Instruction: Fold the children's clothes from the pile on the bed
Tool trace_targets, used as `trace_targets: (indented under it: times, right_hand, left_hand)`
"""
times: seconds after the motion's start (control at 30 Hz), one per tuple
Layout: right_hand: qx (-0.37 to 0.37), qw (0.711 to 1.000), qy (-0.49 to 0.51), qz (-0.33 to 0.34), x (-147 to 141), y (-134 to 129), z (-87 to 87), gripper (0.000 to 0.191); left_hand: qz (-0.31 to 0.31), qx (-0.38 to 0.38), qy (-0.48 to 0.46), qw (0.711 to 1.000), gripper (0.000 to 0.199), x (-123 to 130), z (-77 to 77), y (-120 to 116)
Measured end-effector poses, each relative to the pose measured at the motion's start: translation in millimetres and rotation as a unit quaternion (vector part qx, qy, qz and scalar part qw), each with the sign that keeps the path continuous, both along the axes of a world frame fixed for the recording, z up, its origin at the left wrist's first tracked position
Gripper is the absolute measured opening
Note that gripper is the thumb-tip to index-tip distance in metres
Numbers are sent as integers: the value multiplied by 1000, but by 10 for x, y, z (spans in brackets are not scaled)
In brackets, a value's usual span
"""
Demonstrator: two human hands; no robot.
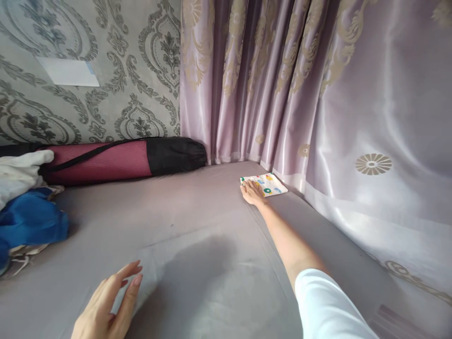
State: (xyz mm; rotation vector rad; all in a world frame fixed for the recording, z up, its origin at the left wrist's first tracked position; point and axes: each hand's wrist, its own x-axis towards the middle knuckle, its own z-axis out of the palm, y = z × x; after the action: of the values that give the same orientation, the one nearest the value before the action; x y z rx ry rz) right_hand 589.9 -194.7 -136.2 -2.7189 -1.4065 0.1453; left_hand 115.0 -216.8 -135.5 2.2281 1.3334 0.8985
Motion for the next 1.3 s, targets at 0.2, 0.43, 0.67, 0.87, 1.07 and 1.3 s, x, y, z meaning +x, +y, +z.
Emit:
trace_targets:
  times: [0.2, 0.43, 0.67, 0.87, 1.07, 1.3]
  right_hand:
    - [60, 995, -7, 83, -640, -108, -112, 58]
    - [57, 978, 82, 183, -1456, -132, -96, 61]
    - [33, 959, 120, 255, -2172, -64, 3, 63]
    - [19, 946, 114, 302, -2681, 126, -22, 63]
    - [19, 945, 69, 321, -2931, 171, -119, 61]
    - [55, 946, 27, 319, -2957, 141, -199, 62]
  left_hand:
    - [-64, 69, 26, 995, 38, 76, -95, 49]
    - [-122, 112, 97, 981, 34, 91, -259, 109]
    - [-154, 64, 238, 957, 31, 188, 109, -107]
    - [-161, -25, 271, 949, 25, 80, 330, 68]
    - [-53, -44, 214, 974, 30, -405, 266, 564]
    - [156, 54, 132, 977, 30, -1117, 355, 1525]
